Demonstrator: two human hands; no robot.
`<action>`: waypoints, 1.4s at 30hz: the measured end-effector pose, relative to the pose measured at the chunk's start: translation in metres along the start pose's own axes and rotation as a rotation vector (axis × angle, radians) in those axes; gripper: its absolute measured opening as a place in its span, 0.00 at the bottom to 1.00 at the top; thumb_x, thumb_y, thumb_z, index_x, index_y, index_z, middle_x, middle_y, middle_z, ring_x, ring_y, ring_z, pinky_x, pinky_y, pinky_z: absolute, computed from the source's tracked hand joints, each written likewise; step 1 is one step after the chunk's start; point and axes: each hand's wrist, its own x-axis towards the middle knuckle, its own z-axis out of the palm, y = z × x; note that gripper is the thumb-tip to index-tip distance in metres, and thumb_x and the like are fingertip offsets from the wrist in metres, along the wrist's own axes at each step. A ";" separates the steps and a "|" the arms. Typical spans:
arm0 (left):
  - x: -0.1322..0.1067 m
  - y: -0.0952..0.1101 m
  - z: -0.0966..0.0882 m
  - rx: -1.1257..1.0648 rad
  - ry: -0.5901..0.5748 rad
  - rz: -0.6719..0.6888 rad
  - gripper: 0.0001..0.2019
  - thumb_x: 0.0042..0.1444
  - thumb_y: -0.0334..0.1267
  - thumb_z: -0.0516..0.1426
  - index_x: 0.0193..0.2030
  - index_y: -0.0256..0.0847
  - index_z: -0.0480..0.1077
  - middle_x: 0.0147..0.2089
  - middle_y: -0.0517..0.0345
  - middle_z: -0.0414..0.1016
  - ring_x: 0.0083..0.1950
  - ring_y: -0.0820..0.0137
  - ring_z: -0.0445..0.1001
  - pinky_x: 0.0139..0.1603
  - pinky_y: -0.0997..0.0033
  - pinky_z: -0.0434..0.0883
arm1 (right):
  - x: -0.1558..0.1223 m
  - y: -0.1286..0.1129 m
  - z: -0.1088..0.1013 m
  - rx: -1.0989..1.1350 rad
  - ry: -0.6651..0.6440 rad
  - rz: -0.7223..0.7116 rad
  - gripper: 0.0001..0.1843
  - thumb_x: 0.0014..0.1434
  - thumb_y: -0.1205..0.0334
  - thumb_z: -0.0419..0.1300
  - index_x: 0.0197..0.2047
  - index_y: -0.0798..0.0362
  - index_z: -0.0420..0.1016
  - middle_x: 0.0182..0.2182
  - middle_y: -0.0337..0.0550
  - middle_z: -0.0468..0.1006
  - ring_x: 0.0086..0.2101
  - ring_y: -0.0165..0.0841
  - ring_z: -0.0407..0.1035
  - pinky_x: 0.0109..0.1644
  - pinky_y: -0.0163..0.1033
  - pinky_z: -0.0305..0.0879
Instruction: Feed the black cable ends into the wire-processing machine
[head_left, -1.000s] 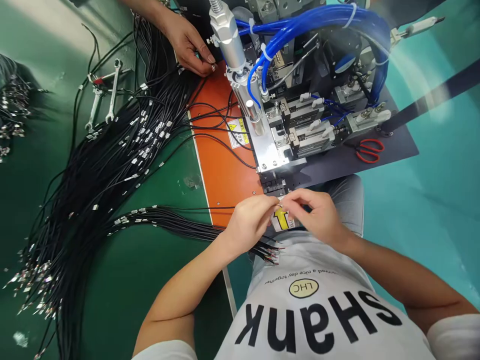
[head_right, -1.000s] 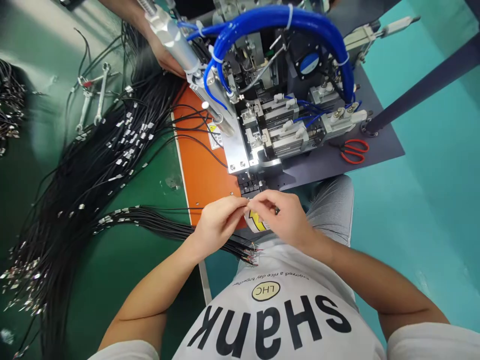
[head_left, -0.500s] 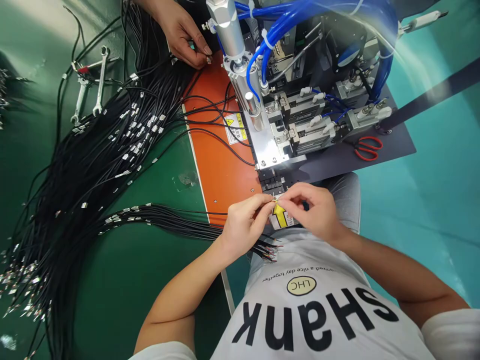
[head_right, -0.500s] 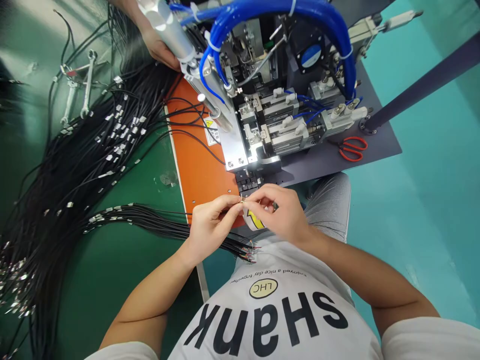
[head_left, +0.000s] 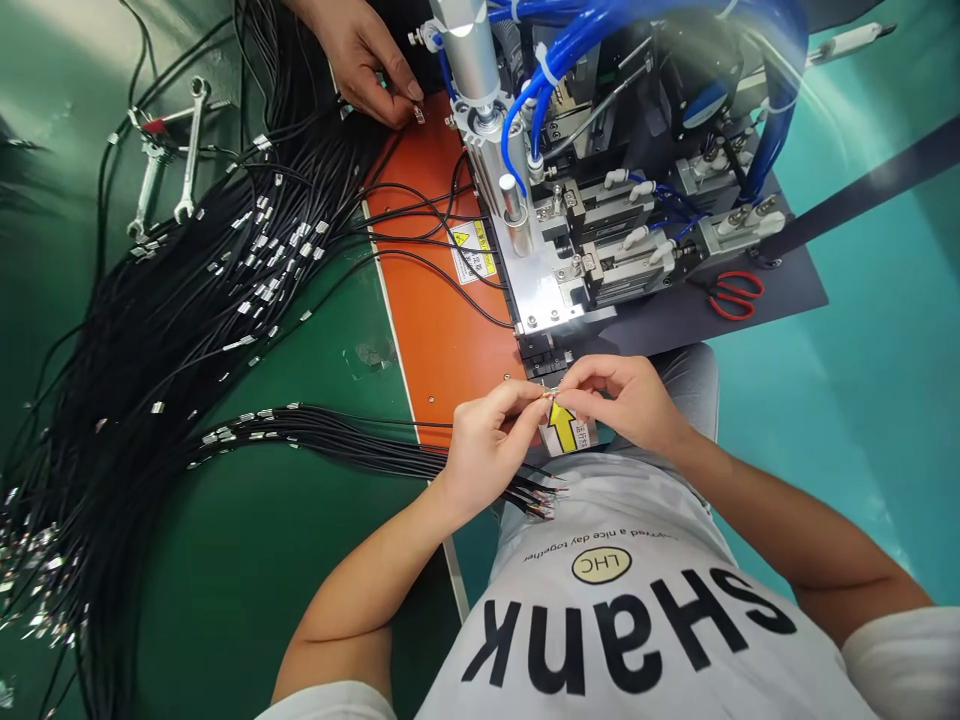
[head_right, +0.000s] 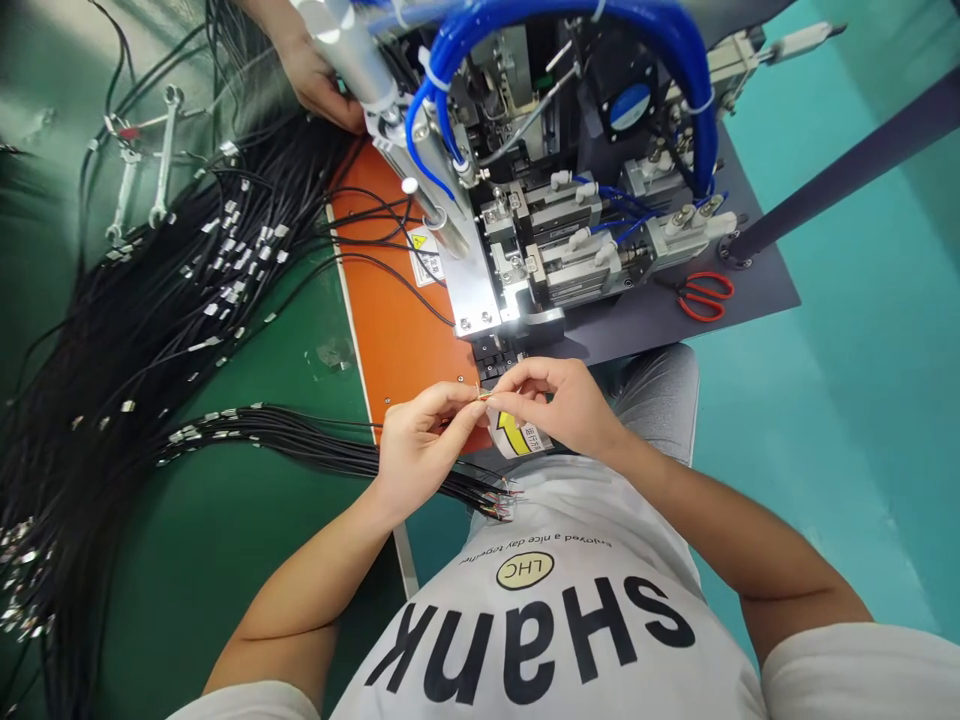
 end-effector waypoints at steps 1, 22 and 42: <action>0.000 0.000 -0.001 -0.040 -0.009 -0.028 0.07 0.61 0.38 0.59 0.43 0.41 0.74 0.34 0.58 0.78 0.31 0.74 0.76 0.30 0.77 0.74 | 0.001 0.000 0.001 -0.010 -0.002 -0.004 0.09 0.55 0.57 0.68 0.33 0.53 0.78 0.27 0.38 0.76 0.24 0.27 0.67 0.28 0.35 0.65; 0.022 0.005 -0.002 -0.325 -0.067 -0.255 0.06 0.54 0.38 0.64 0.36 0.38 0.76 0.26 0.62 0.70 0.25 0.79 0.64 0.25 0.78 0.62 | -0.015 0.005 0.024 -0.214 0.202 -0.084 0.06 0.61 0.61 0.61 0.31 0.51 0.73 0.29 0.38 0.75 0.29 0.29 0.68 0.34 0.37 0.65; 0.019 -0.015 -0.001 -0.489 -0.005 -0.363 0.07 0.54 0.40 0.65 0.35 0.39 0.77 0.21 0.64 0.67 0.21 0.79 0.61 0.22 0.75 0.59 | -0.006 0.013 0.035 -0.367 0.275 -0.133 0.05 0.61 0.63 0.61 0.31 0.50 0.72 0.29 0.39 0.75 0.30 0.31 0.69 0.37 0.38 0.66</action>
